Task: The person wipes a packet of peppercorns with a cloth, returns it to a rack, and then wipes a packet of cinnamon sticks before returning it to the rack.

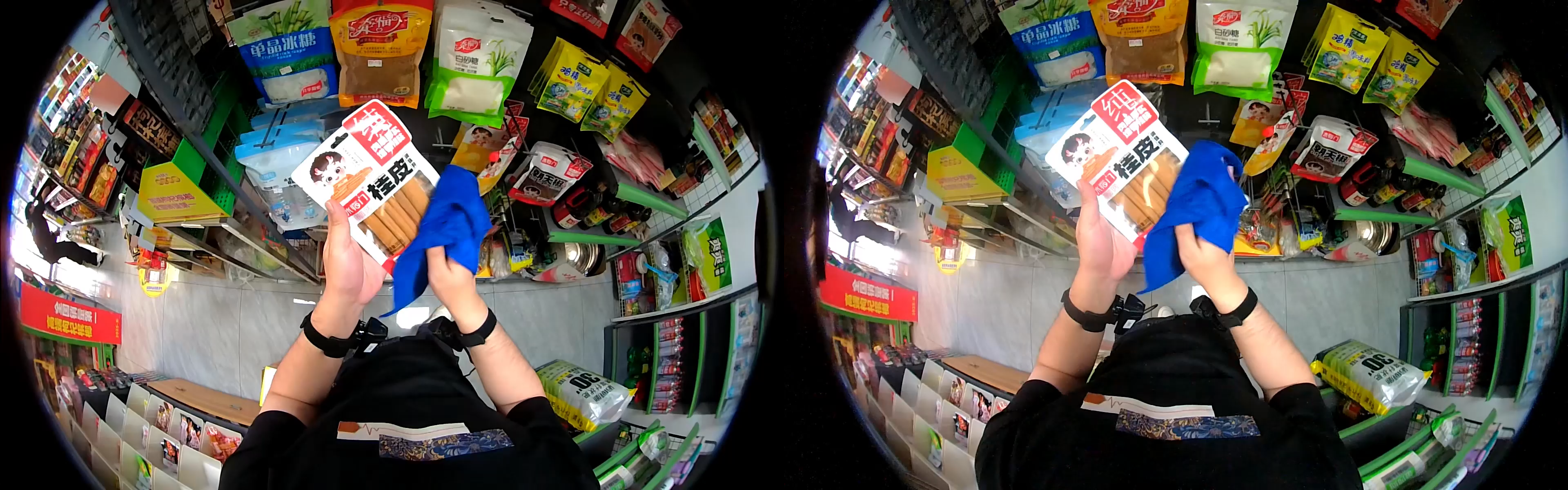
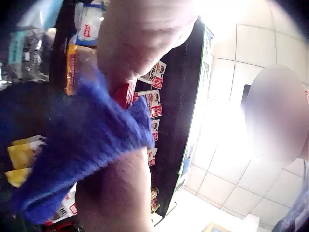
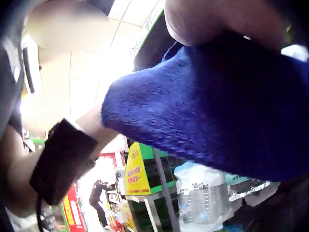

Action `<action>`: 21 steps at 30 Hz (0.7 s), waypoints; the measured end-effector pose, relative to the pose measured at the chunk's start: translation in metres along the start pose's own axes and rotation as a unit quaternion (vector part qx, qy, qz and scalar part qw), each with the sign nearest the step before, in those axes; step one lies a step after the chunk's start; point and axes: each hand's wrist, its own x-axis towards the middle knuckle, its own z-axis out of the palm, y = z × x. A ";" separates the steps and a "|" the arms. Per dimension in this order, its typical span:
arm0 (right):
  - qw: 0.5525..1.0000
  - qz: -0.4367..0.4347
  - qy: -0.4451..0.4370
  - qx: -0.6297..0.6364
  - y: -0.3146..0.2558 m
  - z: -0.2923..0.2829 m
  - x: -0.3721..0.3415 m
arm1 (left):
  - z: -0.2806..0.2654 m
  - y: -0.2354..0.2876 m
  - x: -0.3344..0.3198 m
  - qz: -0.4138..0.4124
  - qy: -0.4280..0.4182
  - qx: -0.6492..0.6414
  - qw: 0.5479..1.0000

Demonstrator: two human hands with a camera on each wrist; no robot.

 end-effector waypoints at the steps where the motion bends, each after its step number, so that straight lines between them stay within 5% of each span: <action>1: 0.990 0.095 -0.025 0.101 0.009 0.000 -0.008 | 0.000 0.001 -0.001 -0.012 -0.002 -0.006 1.000; 6: 0.961 0.158 0.025 0.223 0.001 -0.001 -0.011 | -0.015 0.002 0.009 -0.037 0.013 0.011 0.999; 12: 0.994 -0.012 0.087 0.068 -0.011 -0.005 -0.003 | -0.028 -0.004 0.018 0.064 0.099 0.248 0.961; 14: 0.997 -0.070 0.032 -0.004 -0.019 -0.010 0.003 | -0.018 -0.006 0.009 0.088 0.067 0.313 0.943; 17: 0.991 -0.097 -0.089 -0.035 -0.021 -0.015 -0.010 | -0.005 -0.009 0.004 0.099 -0.026 0.226 0.969; 21: 0.959 -0.144 -0.231 -0.082 -0.022 -0.008 -0.014 | -0.012 0.005 0.010 -0.048 -0.030 0.098 0.994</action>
